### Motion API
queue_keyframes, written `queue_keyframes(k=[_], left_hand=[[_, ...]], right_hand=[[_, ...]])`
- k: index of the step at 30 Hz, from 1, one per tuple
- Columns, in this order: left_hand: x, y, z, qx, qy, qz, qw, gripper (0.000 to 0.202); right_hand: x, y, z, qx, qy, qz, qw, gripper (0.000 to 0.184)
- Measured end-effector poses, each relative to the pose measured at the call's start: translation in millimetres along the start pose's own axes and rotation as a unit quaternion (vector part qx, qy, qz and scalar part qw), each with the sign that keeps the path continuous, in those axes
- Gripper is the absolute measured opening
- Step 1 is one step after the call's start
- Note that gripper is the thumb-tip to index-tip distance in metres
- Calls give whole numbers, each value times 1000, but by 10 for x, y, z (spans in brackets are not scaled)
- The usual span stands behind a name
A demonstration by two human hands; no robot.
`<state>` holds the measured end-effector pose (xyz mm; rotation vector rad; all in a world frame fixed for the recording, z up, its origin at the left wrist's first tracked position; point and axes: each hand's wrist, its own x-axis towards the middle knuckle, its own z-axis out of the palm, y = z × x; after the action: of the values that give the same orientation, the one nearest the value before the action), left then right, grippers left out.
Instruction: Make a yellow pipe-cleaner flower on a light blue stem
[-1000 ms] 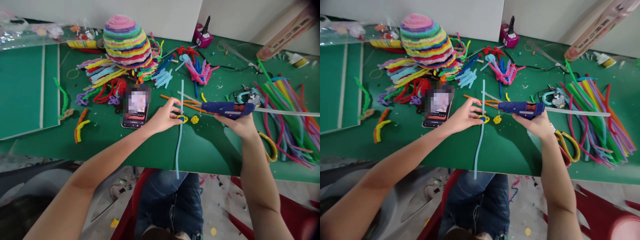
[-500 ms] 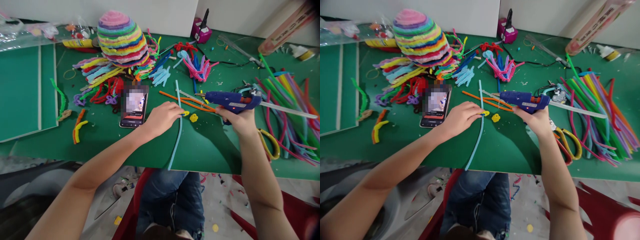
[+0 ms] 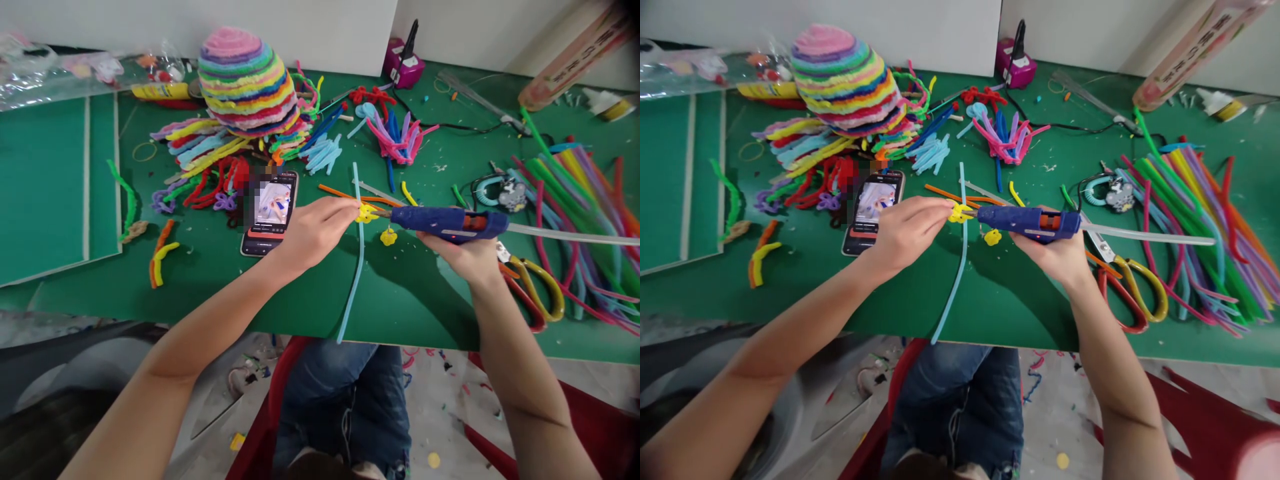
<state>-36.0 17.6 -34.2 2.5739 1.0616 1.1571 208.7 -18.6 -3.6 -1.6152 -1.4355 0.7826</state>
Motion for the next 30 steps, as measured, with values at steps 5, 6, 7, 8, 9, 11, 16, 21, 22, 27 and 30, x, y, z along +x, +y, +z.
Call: queue_keyframes(k=[5, 6, 7, 8, 9, 11, 16, 21, 22, 27, 30], left_hand=[[8, 37, -26, 6, -28, -22, 999, 19], [10, 39, -27, 15, -25, -17, 999, 20], [11, 39, -26, 23, -19, -8, 1000, 20], [12, 37, -24, 29, -12, 2, 999, 20], [13, 34, -22, 34, -6, 11, 999, 19], [15, 30, -18, 36, -4, 21, 999, 20], [13, 27, -18, 20, -14, 19, 1000, 20], [-10, 1, -3, 36, 2, 49, 998, 21], [-15, -7, 1, 39, 1, 50, 998, 21], [-25, -26, 8, 51, -22, 44, 997, 21], [-22, -16, 8, 50, -31, 43, 997, 21]], right_hand=[[-15, 50, 44, -4, -11, -11, 1000, 22], [-13, 65, 45, -5, -11, -13, 1000, 22], [-11, 78, 45, -7, -13, -15, 1000, 21], [-10, 88, 42, -10, -17, -15, 1000, 20], [-10, 95, 38, -12, -19, -16, 1000, 19], [-12, 99, 29, -20, -26, -20, 999, 17], [-25, 74, 22, -33, -30, -25, 999, 17], [-22, 38, 9, -49, -37, -33, 998, 19], [-20, 31, 0, -62, -44, -39, 996, 21], [-25, 2, -69, -175, -45, -118, 976, 21], [-30, 15, -116, -245, -24, -195, 949, 8]])
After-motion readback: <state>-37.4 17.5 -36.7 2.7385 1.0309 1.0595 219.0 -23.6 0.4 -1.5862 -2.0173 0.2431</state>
